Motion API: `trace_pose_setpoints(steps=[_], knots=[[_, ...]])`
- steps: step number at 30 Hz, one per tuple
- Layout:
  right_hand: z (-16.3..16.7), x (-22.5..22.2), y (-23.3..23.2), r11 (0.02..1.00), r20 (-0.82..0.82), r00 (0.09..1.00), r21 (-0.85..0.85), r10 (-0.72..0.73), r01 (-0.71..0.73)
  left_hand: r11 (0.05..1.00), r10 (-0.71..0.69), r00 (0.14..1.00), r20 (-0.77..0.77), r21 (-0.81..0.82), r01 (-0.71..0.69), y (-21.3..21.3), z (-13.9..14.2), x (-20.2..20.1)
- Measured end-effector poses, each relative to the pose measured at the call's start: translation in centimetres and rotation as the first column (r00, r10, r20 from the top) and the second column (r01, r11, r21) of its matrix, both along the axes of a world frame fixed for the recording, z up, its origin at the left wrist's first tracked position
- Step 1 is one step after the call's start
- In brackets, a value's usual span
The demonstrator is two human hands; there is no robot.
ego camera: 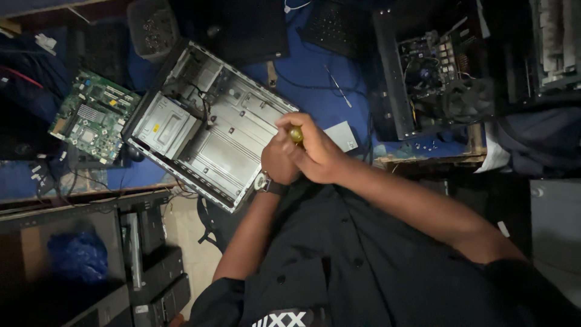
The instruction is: The person removes the motherboard from a desktop computer case using a screwdriver, then detaches and removes the power supply unit. The components are placed on the workbench.
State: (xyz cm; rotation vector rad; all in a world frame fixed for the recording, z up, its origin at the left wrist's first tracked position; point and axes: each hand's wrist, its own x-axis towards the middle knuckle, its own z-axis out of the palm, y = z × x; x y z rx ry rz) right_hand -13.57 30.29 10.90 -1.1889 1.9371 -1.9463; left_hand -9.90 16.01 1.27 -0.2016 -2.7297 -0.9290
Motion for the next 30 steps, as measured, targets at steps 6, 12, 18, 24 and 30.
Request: trace_pose_setpoints(steps=[6, 12, 18, 24, 30], knots=[[-3.2, -0.8, -1.8, 0.968, -0.038, 0.980, -0.165, -0.196, 0.188, 0.968, -0.094, 0.989, -0.116, 0.220, 0.118, -0.6, 0.1, 0.1], [-4.4, -1.5, -2.8, 0.943, 0.090, 0.985, -0.288, -0.145, 0.165, 0.954, -0.110, 0.994, 0.004, 0.282, 0.104, -1.8, -0.1, -0.2], [-4.0, -1.6, -3.7, 0.935, 0.124, 0.977, -0.292, -0.172, 0.202, 0.887, -0.194, 0.980, -0.037, 0.421, 0.191, -3.4, 0.1, -1.1], [-3.3, -2.0, -4.0, 0.949, 0.145, 0.980, -0.263, -0.140, 0.174, 0.912, -0.130, 0.991, 0.006, 0.392, 0.118, -3.7, -1.1, -1.6], [-2.5, -2.9, -3.9, 0.973, 0.229, 0.968, -0.176, -0.106, 0.148, 0.892, -0.134, 0.985, -0.104, 0.420, 0.166, -4.1, -1.1, -2.3]])
